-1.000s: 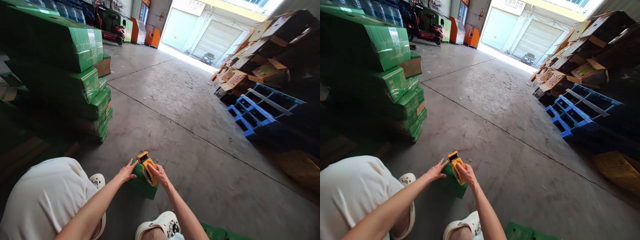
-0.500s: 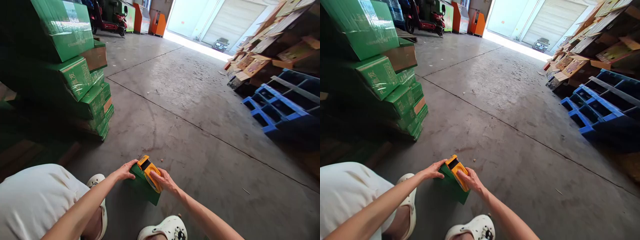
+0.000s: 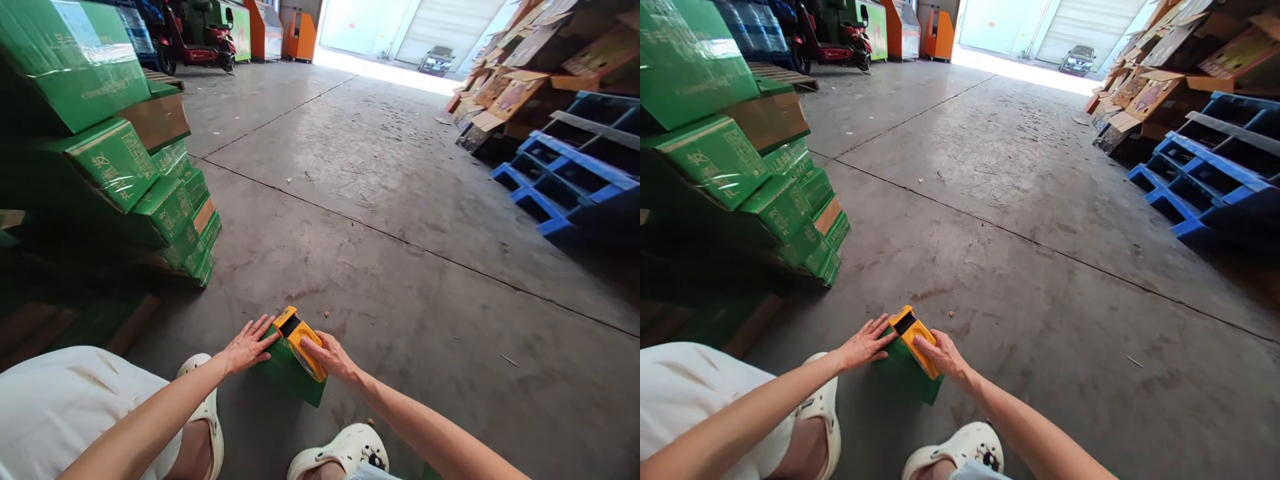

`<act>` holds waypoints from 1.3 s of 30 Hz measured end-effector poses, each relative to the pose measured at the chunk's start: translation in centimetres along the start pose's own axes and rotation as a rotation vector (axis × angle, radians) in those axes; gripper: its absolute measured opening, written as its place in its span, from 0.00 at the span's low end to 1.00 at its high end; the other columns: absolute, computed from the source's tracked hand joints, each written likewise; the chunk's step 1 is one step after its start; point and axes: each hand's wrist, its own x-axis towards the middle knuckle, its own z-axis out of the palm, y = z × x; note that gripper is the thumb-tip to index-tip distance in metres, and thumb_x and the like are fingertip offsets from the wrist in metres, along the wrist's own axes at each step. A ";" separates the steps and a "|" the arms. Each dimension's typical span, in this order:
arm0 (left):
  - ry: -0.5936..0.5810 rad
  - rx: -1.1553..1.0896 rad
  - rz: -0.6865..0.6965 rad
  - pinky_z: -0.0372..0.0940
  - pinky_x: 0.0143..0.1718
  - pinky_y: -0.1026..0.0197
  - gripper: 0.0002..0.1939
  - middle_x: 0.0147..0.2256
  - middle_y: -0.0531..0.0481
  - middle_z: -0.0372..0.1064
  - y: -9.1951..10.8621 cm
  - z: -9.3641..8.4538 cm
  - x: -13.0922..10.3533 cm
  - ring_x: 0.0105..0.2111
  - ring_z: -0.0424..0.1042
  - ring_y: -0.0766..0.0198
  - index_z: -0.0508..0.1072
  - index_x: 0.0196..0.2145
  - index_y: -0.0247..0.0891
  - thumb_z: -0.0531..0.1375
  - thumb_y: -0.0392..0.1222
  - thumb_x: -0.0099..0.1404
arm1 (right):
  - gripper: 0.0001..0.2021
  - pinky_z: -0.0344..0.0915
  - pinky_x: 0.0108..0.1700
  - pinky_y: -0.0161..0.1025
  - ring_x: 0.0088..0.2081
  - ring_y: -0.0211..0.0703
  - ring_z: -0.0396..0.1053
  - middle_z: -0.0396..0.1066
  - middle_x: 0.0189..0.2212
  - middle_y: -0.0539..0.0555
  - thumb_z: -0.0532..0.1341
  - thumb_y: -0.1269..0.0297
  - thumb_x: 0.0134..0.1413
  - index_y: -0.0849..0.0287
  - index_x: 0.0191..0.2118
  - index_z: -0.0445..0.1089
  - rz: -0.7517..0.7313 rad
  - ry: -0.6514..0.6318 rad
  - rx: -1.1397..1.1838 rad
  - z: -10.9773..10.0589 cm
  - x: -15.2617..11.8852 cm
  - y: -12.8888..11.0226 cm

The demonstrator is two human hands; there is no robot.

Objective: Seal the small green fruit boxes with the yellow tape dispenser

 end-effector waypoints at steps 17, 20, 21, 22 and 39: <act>-0.037 0.125 0.082 0.38 0.75 0.35 0.69 0.77 0.26 0.32 2.0 0.5 0.4 0.76 0.28 0.32 0.44 0.77 0.31 0.71 0.71 0.54 | 0.32 0.56 0.31 0.35 0.31 0.40 0.63 0.70 0.29 0.51 0.62 0.30 0.55 0.62 0.38 0.74 0.007 -0.027 -0.028 -0.2 0.3 0.0; -0.032 0.112 0.096 0.38 0.75 0.33 0.68 0.77 0.25 0.31 1.6 0.7 0.4 0.76 0.27 0.31 0.44 0.77 0.32 0.73 0.69 0.55 | 0.34 0.56 0.31 0.35 0.30 0.39 0.62 0.70 0.29 0.51 0.62 0.29 0.54 0.62 0.39 0.74 0.011 -0.056 0.006 -0.4 0.3 -0.3; -0.025 0.097 0.098 0.38 0.75 0.32 0.68 0.77 0.25 0.31 1.5 0.7 0.3 0.76 0.27 0.31 0.44 0.77 0.33 0.73 0.68 0.55 | 0.35 0.56 0.30 0.35 0.30 0.39 0.62 0.70 0.29 0.51 0.63 0.28 0.53 0.62 0.38 0.74 0.012 -0.059 0.016 -0.4 0.3 -0.4; -0.018 0.077 0.098 0.38 0.74 0.32 0.68 0.77 0.26 0.31 1.4 0.7 0.3 0.76 0.27 0.30 0.44 0.77 0.34 0.73 0.68 0.55 | 0.35 0.55 0.30 0.35 0.30 0.39 0.62 0.69 0.28 0.50 0.63 0.28 0.53 0.62 0.37 0.74 0.013 -0.054 0.018 -0.3 0.1 -0.6; 0.003 -0.279 -0.017 0.38 0.76 0.42 0.65 0.78 0.41 0.35 1.5 -0.8 -0.5 0.77 0.36 0.42 0.52 0.76 0.46 0.79 0.52 0.48 | 0.29 0.53 0.28 0.35 0.29 0.39 0.60 0.67 0.26 0.50 0.62 0.33 0.56 0.60 0.31 0.71 -0.064 -0.099 -0.128 3.4 0.6 -1.5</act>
